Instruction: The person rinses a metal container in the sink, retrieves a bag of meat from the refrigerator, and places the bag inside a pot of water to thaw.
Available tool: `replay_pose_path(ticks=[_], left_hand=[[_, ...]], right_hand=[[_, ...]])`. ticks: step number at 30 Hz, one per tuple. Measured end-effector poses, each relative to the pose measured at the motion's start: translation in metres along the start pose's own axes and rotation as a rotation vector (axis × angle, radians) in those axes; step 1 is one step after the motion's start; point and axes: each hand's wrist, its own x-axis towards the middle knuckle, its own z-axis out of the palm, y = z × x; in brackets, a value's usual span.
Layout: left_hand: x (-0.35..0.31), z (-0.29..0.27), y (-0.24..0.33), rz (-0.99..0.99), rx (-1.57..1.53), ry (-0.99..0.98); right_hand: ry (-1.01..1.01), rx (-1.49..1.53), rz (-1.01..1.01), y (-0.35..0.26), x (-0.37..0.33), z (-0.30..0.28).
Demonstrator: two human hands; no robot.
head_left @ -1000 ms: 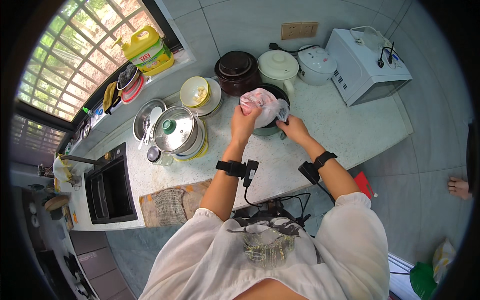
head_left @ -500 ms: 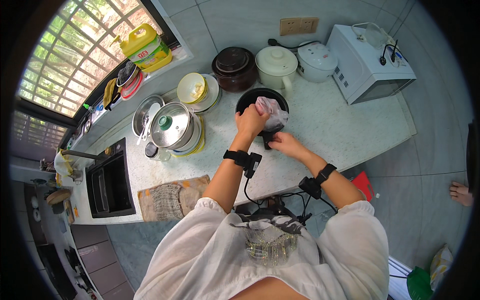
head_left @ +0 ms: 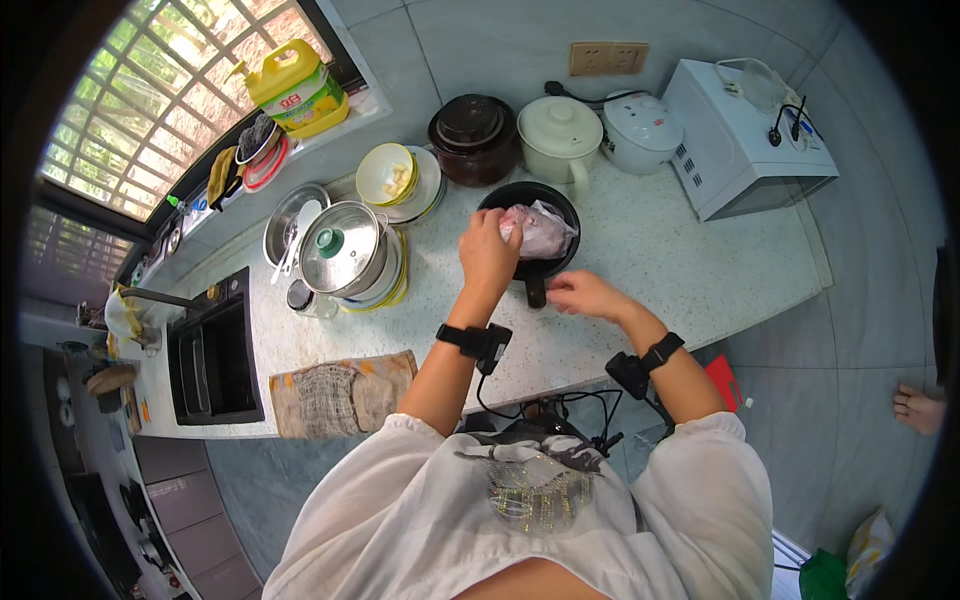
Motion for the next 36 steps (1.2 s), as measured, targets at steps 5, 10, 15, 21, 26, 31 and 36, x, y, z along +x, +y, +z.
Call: replay_pose_path(ticks=[5, 10, 15, 21, 26, 31, 36], left_hand=[[-0.039, -0.030, -0.004, -0.347, -0.142, -0.301], [-0.071, -0.021, -0.009, -0.528, -0.374, -0.639], [-0.077, -0.002, -0.006, -0.964, -0.881, -0.837], [-0.086, 0.014, -0.006, -1.129, -0.991, -0.689], [-0.097, 0.011, -0.008, -1.038, -0.877, -0.412], [-0.102, -0.038, -0.002, -1.109, -0.950, -0.413], [-0.112, -0.117, -0.015, -1.028, -0.893, -0.476]], right_hand=[[0.350, -0.196, 0.045, -0.006, 0.013, -0.047], [0.574, -0.364, -0.428, -0.005, 0.044, -0.048], [0.536, -0.560, -0.421, -0.001, 0.051, -0.027], [0.510, -0.531, -0.413, 0.009, 0.033, -0.010], [0.446, -0.533, -0.507, 0.011, 0.019, 0.004], [0.262, -0.150, -0.371, -0.015, -0.011, -0.008], [0.489, 0.132, -0.431, -0.065, -0.036, -0.016]])
